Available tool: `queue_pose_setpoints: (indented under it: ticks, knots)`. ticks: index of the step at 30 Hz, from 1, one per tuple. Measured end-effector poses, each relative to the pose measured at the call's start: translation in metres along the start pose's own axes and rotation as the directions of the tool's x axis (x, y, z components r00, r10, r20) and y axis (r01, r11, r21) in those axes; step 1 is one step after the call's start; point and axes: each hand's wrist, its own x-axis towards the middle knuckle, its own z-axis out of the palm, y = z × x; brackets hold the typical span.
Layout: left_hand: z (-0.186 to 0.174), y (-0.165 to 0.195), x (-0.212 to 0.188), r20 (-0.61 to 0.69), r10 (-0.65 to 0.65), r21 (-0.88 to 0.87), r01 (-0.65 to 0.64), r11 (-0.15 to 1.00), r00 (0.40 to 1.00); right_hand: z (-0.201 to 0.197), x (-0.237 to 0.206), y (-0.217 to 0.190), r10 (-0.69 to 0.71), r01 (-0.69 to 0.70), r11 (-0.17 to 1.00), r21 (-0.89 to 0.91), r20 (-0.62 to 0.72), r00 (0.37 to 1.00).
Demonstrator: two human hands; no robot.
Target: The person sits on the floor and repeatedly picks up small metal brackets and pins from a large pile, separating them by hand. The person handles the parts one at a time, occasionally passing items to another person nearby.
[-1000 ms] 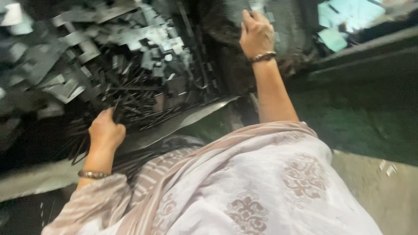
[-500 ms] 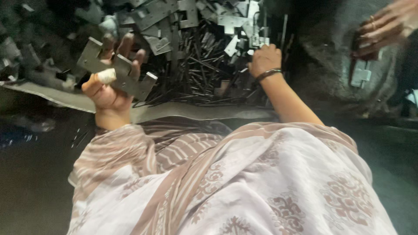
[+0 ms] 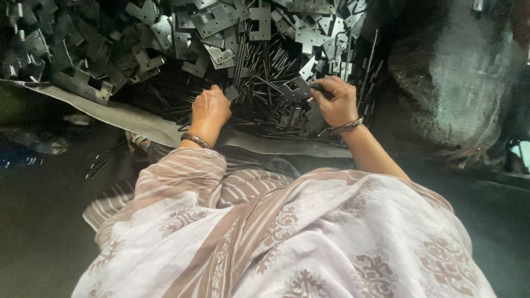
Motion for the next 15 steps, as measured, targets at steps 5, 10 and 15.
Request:
queue_pose_setpoints:
  ticks: [5,10,15]
  knots:
    - [-0.003,0.009,-0.013,-0.002,0.004,0.007,-0.004,1.0,1.0,0.012,-0.006,0.013,0.163,-0.173,0.96,0.221,0.064,0.985]
    - [-0.029,-0.006,-0.036,-0.178,0.061,0.095,-0.044,0.994,0.982,-0.009,-0.003,0.02,0.337,-0.32,0.826,0.463,0.05,0.94]
    - [-0.074,-0.046,-0.056,-0.565,0.249,-0.186,-0.415,0.891,0.787,-0.042,0.005,0.039,0.675,-0.279,0.146,0.949,0.111,0.73]
